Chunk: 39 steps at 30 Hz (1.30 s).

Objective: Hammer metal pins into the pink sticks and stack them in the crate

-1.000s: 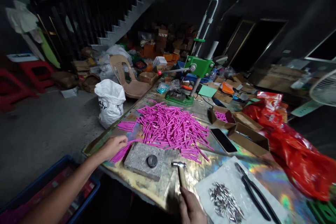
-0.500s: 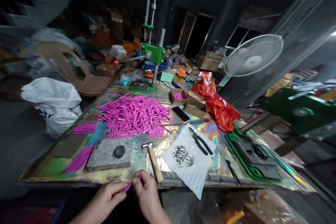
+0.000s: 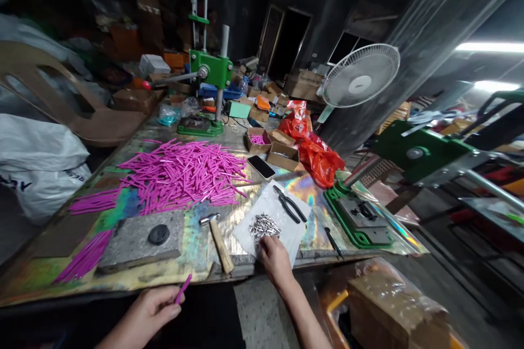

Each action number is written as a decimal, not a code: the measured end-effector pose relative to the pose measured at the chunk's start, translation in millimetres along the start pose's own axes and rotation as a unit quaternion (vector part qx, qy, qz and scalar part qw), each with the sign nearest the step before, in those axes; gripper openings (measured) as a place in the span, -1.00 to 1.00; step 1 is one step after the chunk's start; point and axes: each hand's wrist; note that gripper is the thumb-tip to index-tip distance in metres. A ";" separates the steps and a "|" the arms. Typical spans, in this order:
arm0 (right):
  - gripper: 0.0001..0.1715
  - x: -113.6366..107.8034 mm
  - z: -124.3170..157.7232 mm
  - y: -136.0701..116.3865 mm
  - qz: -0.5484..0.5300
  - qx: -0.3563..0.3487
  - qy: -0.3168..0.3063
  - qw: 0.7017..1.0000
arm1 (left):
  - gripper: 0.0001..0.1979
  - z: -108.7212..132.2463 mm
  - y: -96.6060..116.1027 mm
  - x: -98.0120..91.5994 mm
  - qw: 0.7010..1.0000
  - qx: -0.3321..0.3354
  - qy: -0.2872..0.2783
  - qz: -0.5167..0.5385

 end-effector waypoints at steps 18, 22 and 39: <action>-0.79 -5.7 6.6 -25.7 -0.086 -0.012 -0.051 0.995 | -0.83 -2.7 10.2 -0.6 0.997 0.004 0.035 0.061; -0.75 -7.0 29.9 -51.0 -0.182 -0.014 -0.092 0.979 | -0.78 -9.8 18.9 -2.4 0.991 0.008 0.085 0.105; -0.75 22.7 83.7 -132.2 -0.511 0.067 -0.302 0.802 | -0.76 -19.1 40.1 1.4 0.828 -0.007 0.277 0.487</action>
Point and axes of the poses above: each hand's wrist, its own z-axis away from the middle knuckle, its own x-axis out of the palm, y = z × x, and after that the axes turned 14 degrees about x, right-handed
